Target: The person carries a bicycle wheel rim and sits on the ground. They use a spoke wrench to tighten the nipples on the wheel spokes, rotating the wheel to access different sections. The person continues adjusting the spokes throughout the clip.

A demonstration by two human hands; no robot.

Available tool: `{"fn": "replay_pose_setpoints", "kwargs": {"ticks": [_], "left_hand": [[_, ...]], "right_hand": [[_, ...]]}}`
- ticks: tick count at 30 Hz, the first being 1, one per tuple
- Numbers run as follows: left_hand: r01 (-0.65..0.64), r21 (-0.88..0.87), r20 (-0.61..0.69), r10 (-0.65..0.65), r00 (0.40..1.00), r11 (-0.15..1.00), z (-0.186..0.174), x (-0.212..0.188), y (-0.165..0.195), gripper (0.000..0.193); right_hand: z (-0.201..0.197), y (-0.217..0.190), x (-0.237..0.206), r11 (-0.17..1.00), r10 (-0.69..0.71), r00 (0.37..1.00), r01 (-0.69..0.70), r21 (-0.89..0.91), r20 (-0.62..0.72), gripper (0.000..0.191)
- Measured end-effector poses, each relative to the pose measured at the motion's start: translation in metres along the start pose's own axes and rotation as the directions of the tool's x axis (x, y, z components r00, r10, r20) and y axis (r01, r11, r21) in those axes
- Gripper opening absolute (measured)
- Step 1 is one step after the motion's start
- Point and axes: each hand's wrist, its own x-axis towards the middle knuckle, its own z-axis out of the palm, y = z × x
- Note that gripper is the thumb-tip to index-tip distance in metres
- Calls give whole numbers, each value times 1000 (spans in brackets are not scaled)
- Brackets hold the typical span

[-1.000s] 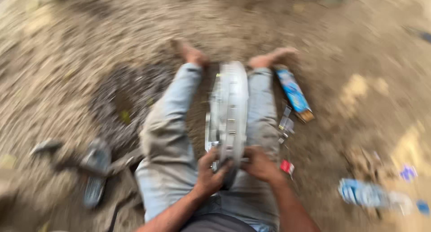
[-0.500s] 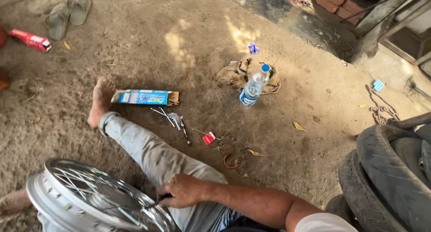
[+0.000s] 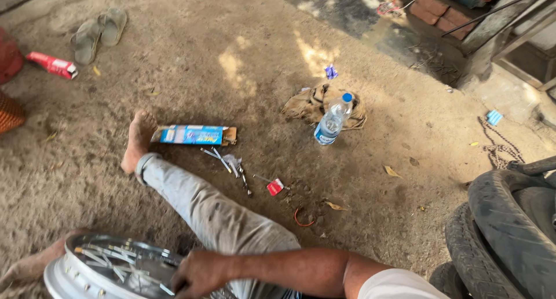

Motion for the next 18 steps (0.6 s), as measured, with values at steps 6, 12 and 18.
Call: {"fn": "replay_pose_setpoints", "kwargs": {"ticks": [6, 12, 18], "left_hand": [[-12, -62, 26, 13, 1000, 998, -50, -7, -27, 12], [-721, 526, 111, 804, 584, 451, -76, -25, -26, 22], [-323, -210, 46, 339, 940, 923, -86, -30, 15, 27]], "right_hand": [[-3, 21, 5, 989, 57, 981, -80, 123, 183, 33], [18, 10, 30, 984, 63, 983, -90, 154, 170, 15], [19, -3, 62, 540, 232, 961, -254, 802, 148, 14]]}}
